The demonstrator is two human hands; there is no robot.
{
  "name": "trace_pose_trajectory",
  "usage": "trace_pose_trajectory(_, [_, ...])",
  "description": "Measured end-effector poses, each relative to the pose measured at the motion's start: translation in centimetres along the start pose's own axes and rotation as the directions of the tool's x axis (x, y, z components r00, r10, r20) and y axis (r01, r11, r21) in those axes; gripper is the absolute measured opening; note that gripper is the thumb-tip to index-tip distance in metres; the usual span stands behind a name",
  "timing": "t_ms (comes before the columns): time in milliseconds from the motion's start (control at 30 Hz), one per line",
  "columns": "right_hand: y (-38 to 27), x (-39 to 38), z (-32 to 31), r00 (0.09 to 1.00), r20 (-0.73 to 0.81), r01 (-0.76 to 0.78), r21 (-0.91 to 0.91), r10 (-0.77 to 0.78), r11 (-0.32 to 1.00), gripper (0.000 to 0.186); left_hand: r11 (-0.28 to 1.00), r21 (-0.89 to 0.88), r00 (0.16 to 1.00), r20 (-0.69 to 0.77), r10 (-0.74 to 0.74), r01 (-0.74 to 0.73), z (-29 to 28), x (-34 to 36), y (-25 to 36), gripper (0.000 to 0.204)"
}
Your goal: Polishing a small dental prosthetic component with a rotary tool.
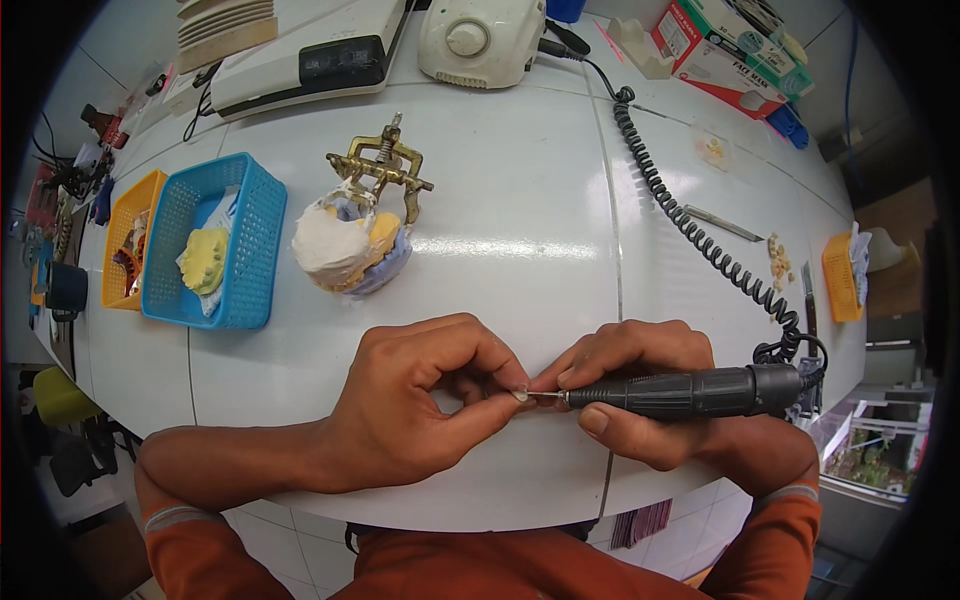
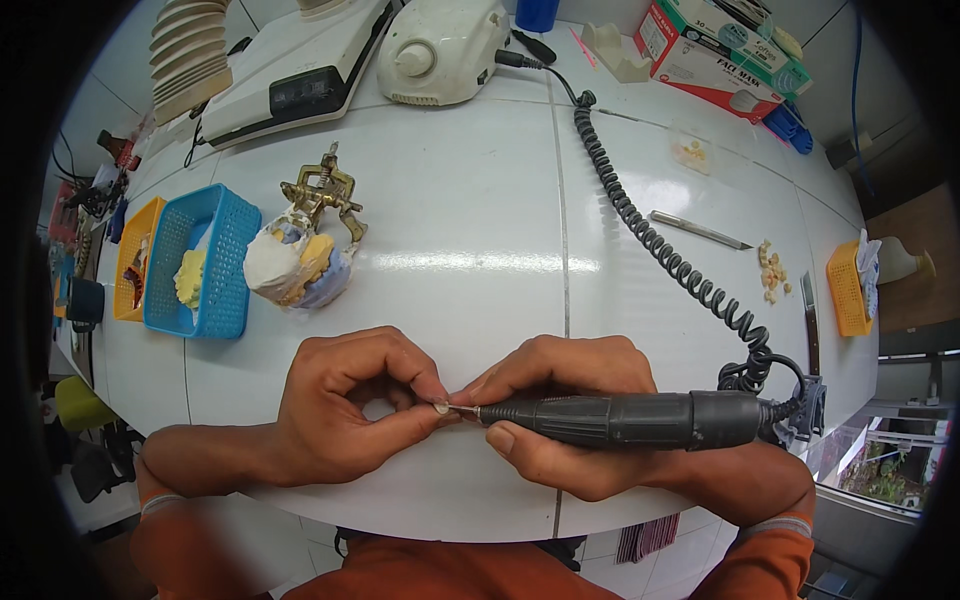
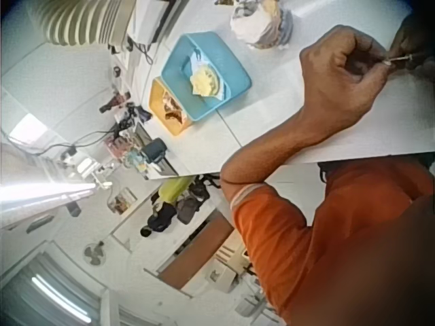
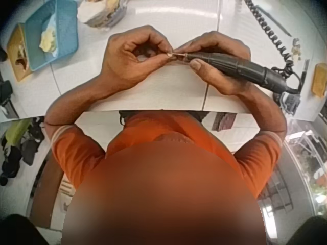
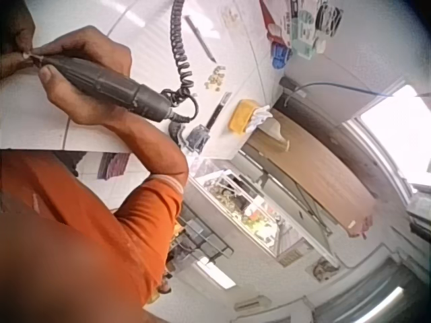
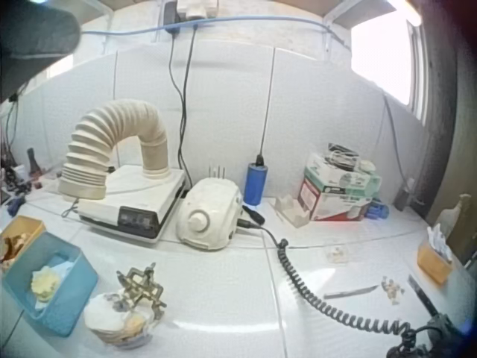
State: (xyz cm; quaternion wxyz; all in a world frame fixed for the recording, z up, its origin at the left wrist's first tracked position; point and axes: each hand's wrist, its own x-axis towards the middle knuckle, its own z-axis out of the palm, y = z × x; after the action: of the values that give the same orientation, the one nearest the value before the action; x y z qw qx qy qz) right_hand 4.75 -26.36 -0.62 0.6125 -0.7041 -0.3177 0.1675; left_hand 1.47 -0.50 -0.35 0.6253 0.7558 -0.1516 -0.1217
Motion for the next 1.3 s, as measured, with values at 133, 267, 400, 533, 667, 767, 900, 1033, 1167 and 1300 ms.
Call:
trace_pose_trajectory(133, [-0.34, 0.11, -0.17, 1.0, 0.002, -0.012, -0.021, 0.012, 1.0, 0.022, 1.0, 0.0, 1.0, 0.008, 0.004, -0.004, -0.05, -0.08, -0.05, 0.014])
trace_pose_trajectory(267, [-0.25, -0.16, 0.02, 0.999, -0.019, -0.047, -0.02, 0.047, 0.999, 0.022, 1.0, -0.021, 1.0, 0.007, -0.01, 0.01, -0.08, -0.11, -0.12, 0.013])
trace_pose_trajectory(400, [-0.14, -0.13, 0.22, 0.998, -0.046, -0.032, 0.042, 0.034, 0.999, 0.022, 0.993, -0.102, 0.998, -0.006, -0.063, 0.062, 0.12, -0.26, -0.32, 0.013])
trace_pose_trajectory(533, [-0.15, -0.01, 0.08, 0.999, -0.033, -0.028, 0.009, 0.028, 1.0, 0.023, 0.999, -0.03, 1.0, 0.014, -0.028, 0.028, -0.15, -0.13, 0.02, 0.014])
trace_pose_trajectory(667, [-0.21, 0.09, 0.14, 1.0, -0.03, -0.001, 0.03, 0.002, 1.0, 0.022, 1.0, -0.021, 1.0, 0.02, -0.017, 0.017, -0.2, -0.14, -0.17, 0.013])
trace_pose_trajectory(767, [-0.33, 0.0, -0.01, 0.999, -0.026, -0.026, 0.001, 0.026, 1.0, 0.021, 1.0, -0.015, 1.0, 0.024, -0.018, 0.018, -0.2, -0.09, -0.08, 0.013])
trace_pose_trajectory(900, [0.13, 0.05, 0.24, 0.999, -0.038, -0.017, 0.024, 0.018, 1.0, 0.021, 0.999, -0.031, 1.0, 0.018, -0.02, 0.02, -0.06, -0.08, -0.04, 0.015])
trace_pose_trajectory(1033, [-0.11, -0.16, 0.18, 0.997, -0.041, -0.06, 0.047, 0.062, 0.997, 0.022, 0.999, -0.038, 0.999, 0.013, -0.029, 0.03, -0.13, -0.09, -0.21, 0.015])
trace_pose_trajectory(1167, [-0.07, -0.07, 0.18, 0.999, -0.044, -0.028, 0.052, 0.03, 0.998, 0.023, 1.0, -0.024, 1.0, 0.029, 0.005, -0.004, -0.18, -0.13, -0.18, 0.016])
trace_pose_trajectory(1300, [-0.01, -0.05, 0.21, 0.999, -0.03, -0.03, 0.067, 0.032, 0.997, 0.022, 0.998, -0.056, 1.0, 0.028, -0.005, 0.006, -0.08, -0.12, -0.37, 0.015])
